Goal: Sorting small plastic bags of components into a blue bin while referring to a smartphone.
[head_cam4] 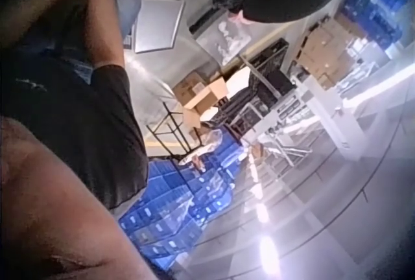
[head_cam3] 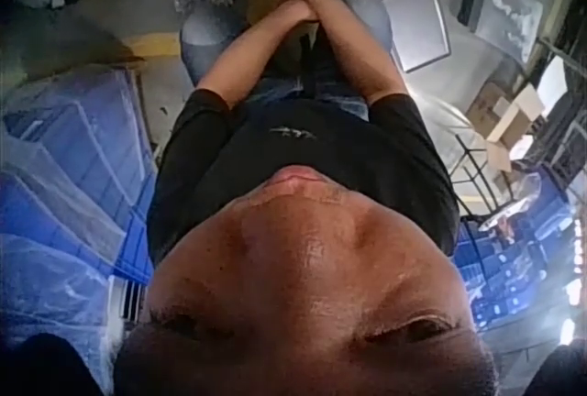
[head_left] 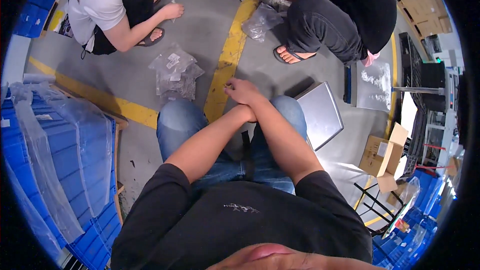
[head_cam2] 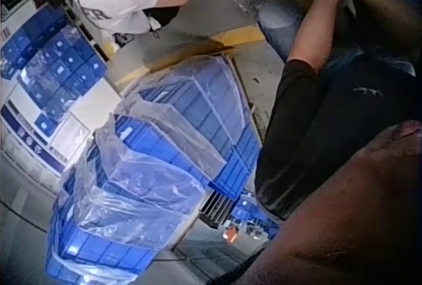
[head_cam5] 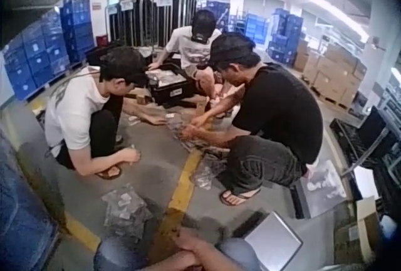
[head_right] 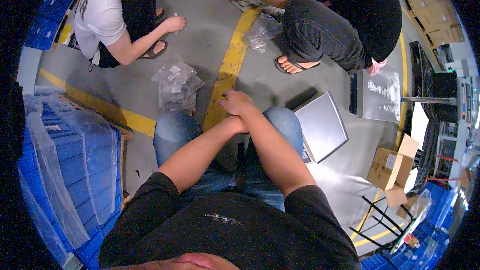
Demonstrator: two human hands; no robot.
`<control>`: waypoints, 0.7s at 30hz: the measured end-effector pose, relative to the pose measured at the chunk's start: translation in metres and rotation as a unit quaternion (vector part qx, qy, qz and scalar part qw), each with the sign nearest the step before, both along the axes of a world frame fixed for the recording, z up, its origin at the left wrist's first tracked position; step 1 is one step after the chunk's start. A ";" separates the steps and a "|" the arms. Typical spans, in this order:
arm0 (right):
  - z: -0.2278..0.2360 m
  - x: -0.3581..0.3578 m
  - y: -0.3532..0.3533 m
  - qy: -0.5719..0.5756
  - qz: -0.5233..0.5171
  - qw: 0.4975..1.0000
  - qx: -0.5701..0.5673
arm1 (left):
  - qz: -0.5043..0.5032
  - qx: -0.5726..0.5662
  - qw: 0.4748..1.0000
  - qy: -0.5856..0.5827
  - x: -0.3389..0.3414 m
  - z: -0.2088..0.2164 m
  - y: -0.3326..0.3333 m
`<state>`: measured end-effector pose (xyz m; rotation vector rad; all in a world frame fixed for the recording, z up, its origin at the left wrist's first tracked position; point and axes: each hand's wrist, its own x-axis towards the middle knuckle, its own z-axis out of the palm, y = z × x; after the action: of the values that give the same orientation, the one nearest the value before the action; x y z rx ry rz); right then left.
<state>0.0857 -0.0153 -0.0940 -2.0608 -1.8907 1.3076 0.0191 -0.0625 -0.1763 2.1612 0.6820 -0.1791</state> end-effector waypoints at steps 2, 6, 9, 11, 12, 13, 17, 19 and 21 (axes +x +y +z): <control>0.007 0.000 0.001 0.014 0.003 1.000 -0.021 | -0.002 -0.003 1.000 -0.001 0.000 0.008 0.002; 0.011 -0.001 0.000 0.004 0.009 1.000 -0.021 | -0.004 -0.009 1.000 -0.003 0.001 0.025 0.005; 0.009 0.000 0.000 0.009 0.005 1.000 -0.017 | -0.006 -0.016 1.000 -0.004 0.003 0.037 0.005; 0.008 0.000 -0.001 0.016 -0.001 1.000 -0.012 | -0.006 -0.022 1.000 -0.005 0.005 0.044 0.006; 0.005 0.000 -0.001 0.016 0.000 1.000 -0.013 | -0.006 -0.025 1.000 -0.005 0.006 0.048 0.005; 0.003 0.000 -0.001 0.014 -0.003 1.000 -0.011 | -0.007 -0.028 1.000 -0.005 0.006 0.051 0.008; -0.001 0.000 -0.001 0.009 0.000 1.000 0.000 | -0.005 -0.045 0.999 -0.002 0.008 0.063 0.012; -0.014 0.003 0.000 0.025 -0.006 1.000 -0.005 | -0.003 -0.053 0.999 0.000 0.008 0.069 0.016; -0.021 0.005 0.001 0.043 -0.008 0.999 -0.009 | 0.002 -0.059 0.998 0.004 0.007 0.067 0.014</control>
<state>0.0903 -0.0148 -0.1146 -1.9899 -1.8290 1.3909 0.0261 -0.0482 -0.1089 2.0463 0.6648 -0.2210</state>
